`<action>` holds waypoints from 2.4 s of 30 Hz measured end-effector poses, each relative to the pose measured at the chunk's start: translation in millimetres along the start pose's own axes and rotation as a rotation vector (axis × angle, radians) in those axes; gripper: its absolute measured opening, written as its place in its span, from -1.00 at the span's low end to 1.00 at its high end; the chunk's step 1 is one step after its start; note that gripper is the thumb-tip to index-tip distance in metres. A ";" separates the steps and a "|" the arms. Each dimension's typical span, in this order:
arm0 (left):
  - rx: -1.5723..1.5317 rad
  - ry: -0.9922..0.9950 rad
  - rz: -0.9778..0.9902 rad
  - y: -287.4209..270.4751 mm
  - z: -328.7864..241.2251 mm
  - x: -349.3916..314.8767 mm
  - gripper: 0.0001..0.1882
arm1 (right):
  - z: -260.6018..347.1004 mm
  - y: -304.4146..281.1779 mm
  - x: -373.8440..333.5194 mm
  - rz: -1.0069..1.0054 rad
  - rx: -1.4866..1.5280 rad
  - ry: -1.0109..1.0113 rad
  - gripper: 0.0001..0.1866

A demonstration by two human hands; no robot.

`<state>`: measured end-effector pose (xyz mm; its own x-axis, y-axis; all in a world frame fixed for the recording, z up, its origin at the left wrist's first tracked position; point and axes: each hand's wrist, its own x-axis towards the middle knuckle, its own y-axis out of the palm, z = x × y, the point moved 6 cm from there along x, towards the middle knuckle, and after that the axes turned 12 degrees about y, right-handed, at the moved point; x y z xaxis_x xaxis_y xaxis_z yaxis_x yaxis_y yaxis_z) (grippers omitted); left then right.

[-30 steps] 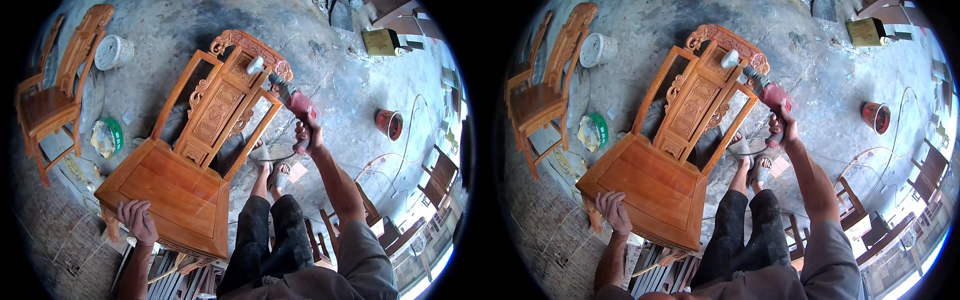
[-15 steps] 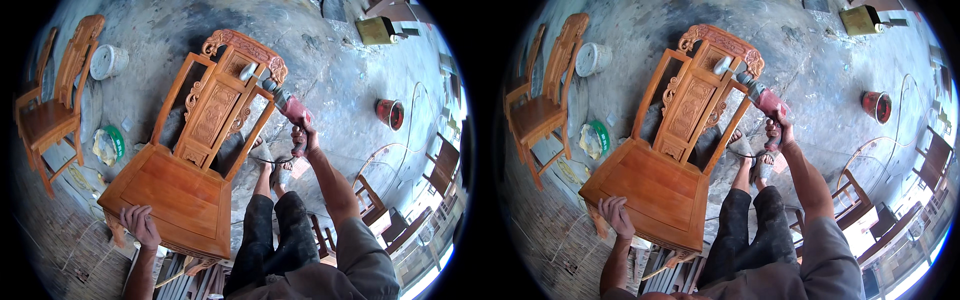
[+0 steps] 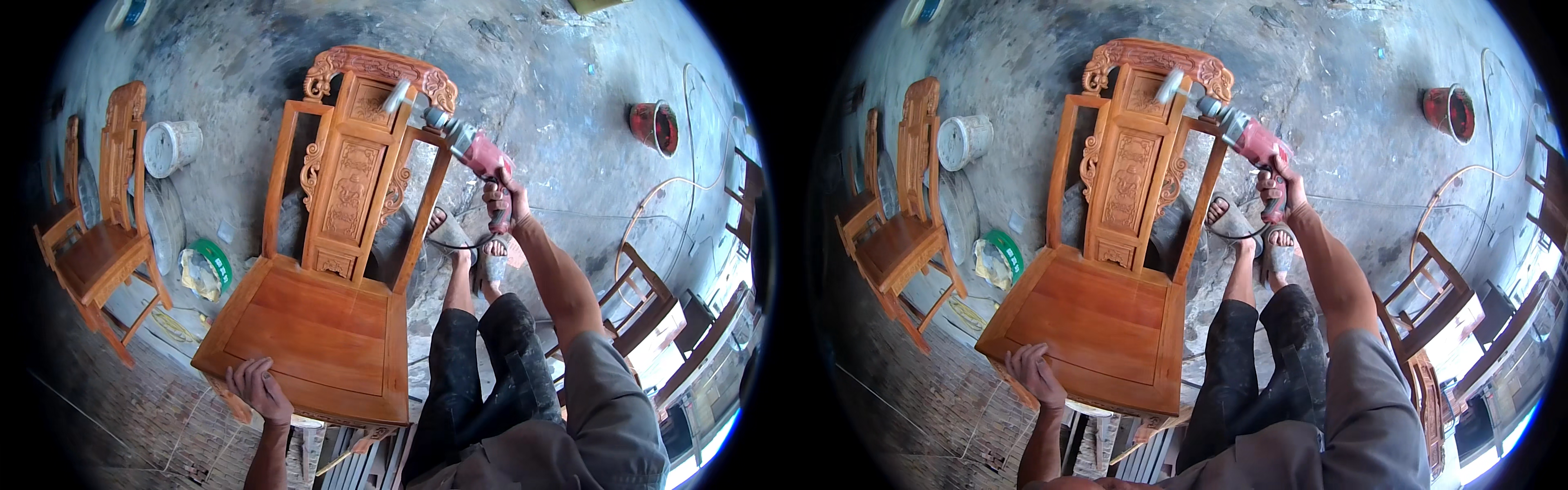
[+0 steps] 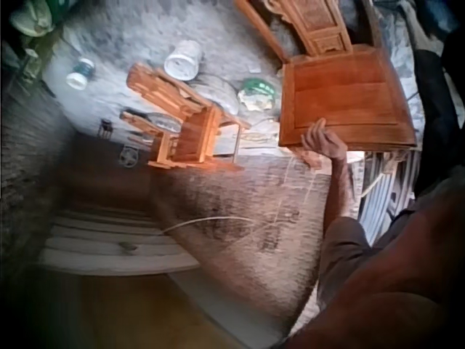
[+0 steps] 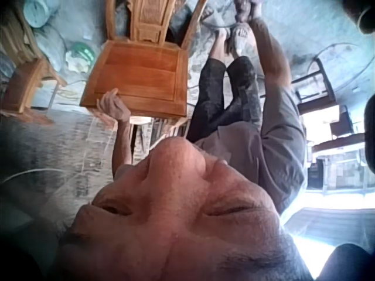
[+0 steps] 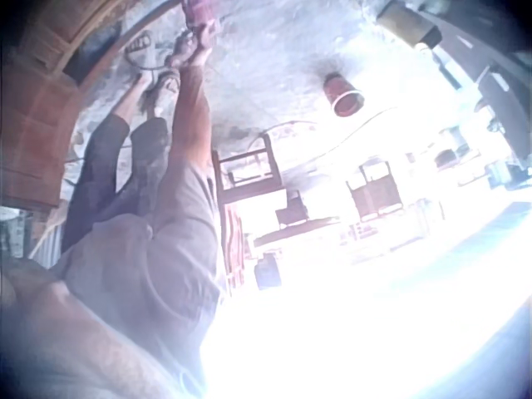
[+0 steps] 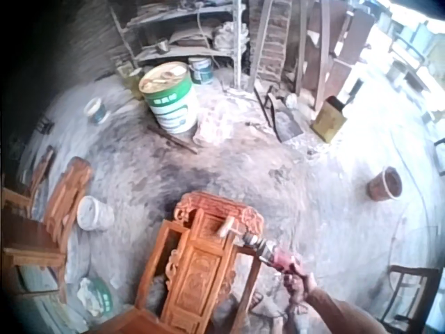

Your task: The person uses a power drill with a polishing attachment to buff the surface of a wooden chair. They move the tool across the backrest and seat, then stand and continue polishing other parts of the chair before setting the tool down.

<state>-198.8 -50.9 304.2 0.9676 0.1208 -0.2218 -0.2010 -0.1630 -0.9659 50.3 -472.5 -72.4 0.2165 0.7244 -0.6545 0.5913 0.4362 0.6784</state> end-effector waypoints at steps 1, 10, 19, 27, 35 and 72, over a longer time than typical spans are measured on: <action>-0.001 -0.002 -0.010 -0.2 0.1 -0.7 -0.70 | -5.6 -1.6 -4.0 -0.035 -0.025 0.001 -0.61; -0.001 -0.012 -0.015 0.4 3.5 -0.9 -0.71 | -12.2 3.0 -7.8 0.024 0.045 -0.031 -0.61; -0.024 -0.007 -0.038 -1.3 -0.4 3.4 -0.72 | -7.8 59.8 41.4 0.064 -0.080 -0.047 -0.63; -0.028 0.016 -0.052 -4.7 -4.4 5.7 -0.70 | 4.7 78.9 29.6 -0.121 -0.358 -0.022 -0.63; -0.045 0.006 -0.069 -0.5 3.7 -0.4 -0.70 | -11.8 42.8 -49.6 -0.077 -0.220 0.020 -0.56; -1.016 -0.268 -0.345 112.3 -364.4 -154.7 -0.85 | -224.7 -54.6 -353.4 -0.725 -0.662 0.032 -0.57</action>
<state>-315.4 -444.7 278.7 0.8584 0.5027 -0.1020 0.4110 -0.7931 -0.4496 -233.0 -632.4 196.9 -0.0543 0.1733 -0.9834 0.0158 0.9849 0.1727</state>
